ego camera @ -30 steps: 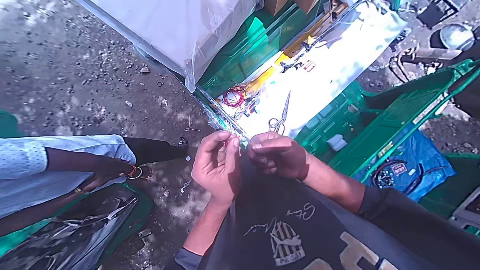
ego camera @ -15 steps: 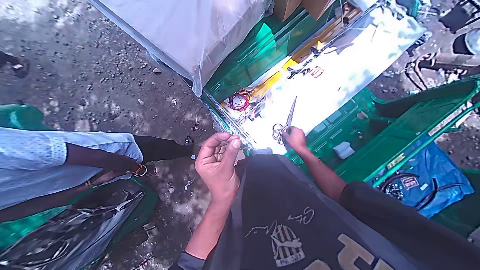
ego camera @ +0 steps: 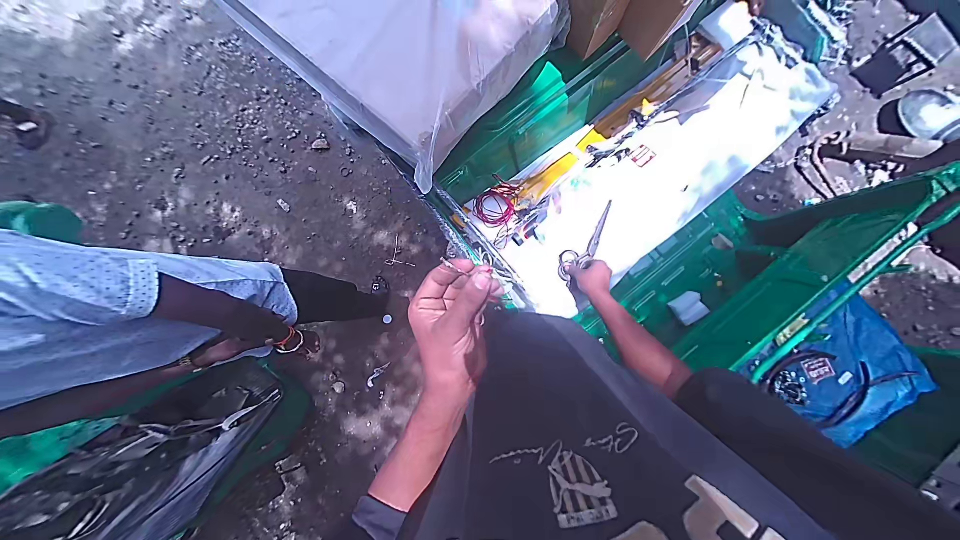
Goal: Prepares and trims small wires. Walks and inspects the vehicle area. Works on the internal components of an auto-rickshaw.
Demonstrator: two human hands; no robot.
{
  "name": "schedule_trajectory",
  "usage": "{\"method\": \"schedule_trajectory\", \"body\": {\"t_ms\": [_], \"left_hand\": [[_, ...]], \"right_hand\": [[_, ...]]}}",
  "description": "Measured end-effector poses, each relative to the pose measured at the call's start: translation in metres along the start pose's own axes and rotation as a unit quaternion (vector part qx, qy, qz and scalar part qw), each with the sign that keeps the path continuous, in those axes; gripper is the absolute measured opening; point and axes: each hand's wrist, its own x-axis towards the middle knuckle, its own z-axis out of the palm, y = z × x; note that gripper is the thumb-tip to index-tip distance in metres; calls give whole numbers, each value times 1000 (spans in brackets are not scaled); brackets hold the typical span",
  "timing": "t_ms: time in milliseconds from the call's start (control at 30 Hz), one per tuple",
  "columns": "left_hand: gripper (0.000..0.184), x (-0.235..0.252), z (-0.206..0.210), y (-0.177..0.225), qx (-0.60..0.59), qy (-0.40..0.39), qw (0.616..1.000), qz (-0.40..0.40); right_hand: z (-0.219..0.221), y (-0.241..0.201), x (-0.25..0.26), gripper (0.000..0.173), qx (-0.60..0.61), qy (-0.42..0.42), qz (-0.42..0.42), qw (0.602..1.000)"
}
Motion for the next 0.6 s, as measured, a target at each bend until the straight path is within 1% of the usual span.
{"method": "schedule_trajectory", "body": {"t_ms": [33,67,100,133,167,200,267,300,333,367,400,433,500,533,567,600], "left_hand": [[18,0,-4,3,-6,-3,1000,-12],[18,0,-8,6,-11,-4,1000,-23],[18,0,-11,9,-16,-4,999,-31],[18,1,-15,13,-22,-2,999,-38],[18,2,-19,17,-26,-1,999,-41],[18,3,-23,21,-29,-1,999,-42],[18,4,-32,28,-35,1,998,-47],[17,4,-36,31,-38,0,998,-53],[17,4,-39,34,-41,1,997,-60],[16,4,-42,37,-46,4,997,-68],[16,4,-44,39,-48,7,996,-76],[16,5,-46,41,-49,8,995,-81],[16,4,-49,45,-52,-2,994,-91],[16,4,-51,46,-54,-15,994,-96],[16,3,-52,47,-59,-31,993,-102],[16,3,-52,48,-65,-46,991,-107]], "right_hand": [[4,2,0,40,48,4,23,999],[7,5,1,33,136,3,57,989],[9,10,2,25,265,-18,94,959],[8,14,3,18,406,-53,120,904],[4,17,2,13,515,-98,124,842],[-2,21,-3,10,591,-140,108,787],[-17,27,-26,13,694,-202,61,688],[-23,31,-44,16,719,-222,33,657],[-27,32,-65,20,730,-235,4,642],[-30,34,-89,24,717,-234,-31,656],[-34,34,-113,28,683,-218,-68,694],[-38,32,-136,33,632,-190,-117,742],[-47,21,-179,44,488,-117,-262,825],[-53,11,-199,48,391,-57,-331,857],[-57,-1,-218,56,284,19,-382,879],[-60,-15,-233,65,192,96,-421,881]]}}
